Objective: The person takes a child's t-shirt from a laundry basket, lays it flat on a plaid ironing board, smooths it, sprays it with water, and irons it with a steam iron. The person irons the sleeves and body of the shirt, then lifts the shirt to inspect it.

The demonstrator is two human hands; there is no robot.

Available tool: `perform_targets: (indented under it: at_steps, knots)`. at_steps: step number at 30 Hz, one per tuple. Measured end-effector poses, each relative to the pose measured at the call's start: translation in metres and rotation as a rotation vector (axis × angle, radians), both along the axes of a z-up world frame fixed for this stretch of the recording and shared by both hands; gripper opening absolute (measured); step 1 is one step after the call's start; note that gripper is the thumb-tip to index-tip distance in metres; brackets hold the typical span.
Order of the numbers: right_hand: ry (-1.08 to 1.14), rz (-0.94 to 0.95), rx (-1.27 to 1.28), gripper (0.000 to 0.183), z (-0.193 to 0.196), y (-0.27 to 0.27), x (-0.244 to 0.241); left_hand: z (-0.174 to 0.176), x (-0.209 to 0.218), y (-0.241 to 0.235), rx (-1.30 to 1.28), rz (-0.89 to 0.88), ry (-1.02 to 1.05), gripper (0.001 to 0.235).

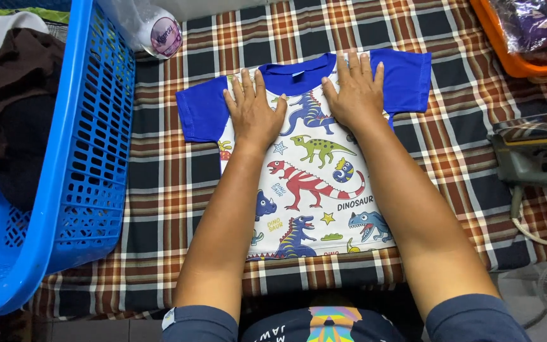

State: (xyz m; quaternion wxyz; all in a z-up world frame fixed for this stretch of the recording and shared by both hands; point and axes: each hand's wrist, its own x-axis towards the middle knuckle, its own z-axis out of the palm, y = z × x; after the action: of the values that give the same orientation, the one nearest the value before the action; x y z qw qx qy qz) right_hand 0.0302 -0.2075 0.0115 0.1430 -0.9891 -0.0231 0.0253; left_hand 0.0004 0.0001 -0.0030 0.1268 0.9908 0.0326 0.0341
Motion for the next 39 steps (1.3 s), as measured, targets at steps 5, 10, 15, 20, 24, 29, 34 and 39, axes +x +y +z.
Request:
perform_targets:
  at_steps: [5,10,15,20,24,29,34,39]
  knots:
    - [0.01,0.008,-0.05,0.082,-0.011,0.0,0.009,-0.002,0.006,0.0,0.006,-0.003,0.038,0.084]
    - [0.068,0.121,-0.013,0.071,0.018,0.028,-0.014,0.002,0.001,-0.001,0.012,-0.065,0.003,0.086]
    - [0.012,0.154,-0.008,0.076,0.004,0.029,-0.01,-0.008,0.004,0.007,-0.056,-0.129,-0.069,0.085]
    - [0.077,0.065,-0.039,0.077,0.031,0.01,-0.019,0.033,-0.019,0.049,-0.158,-0.122,0.032,0.076]
    - [0.16,-0.04,-0.108,0.076,0.039,-0.029,-0.019,0.006,-0.014,0.105,-0.047,0.007,0.015,0.084]
    - [0.082,-0.004,-0.03,0.079,0.018,-0.078,-0.005,0.011,-0.017,0.109,-0.037,0.018,0.007,0.084]
    - [0.066,-0.078,-0.024,0.082,0.014,-0.082,-0.006,0.013,-0.022,0.106,0.007,0.115,0.006,0.09]
    - [0.072,-0.258,0.005,0.087,0.012,-0.088,-0.007,0.002,-0.02,0.109,0.01,0.221,0.019,0.108]
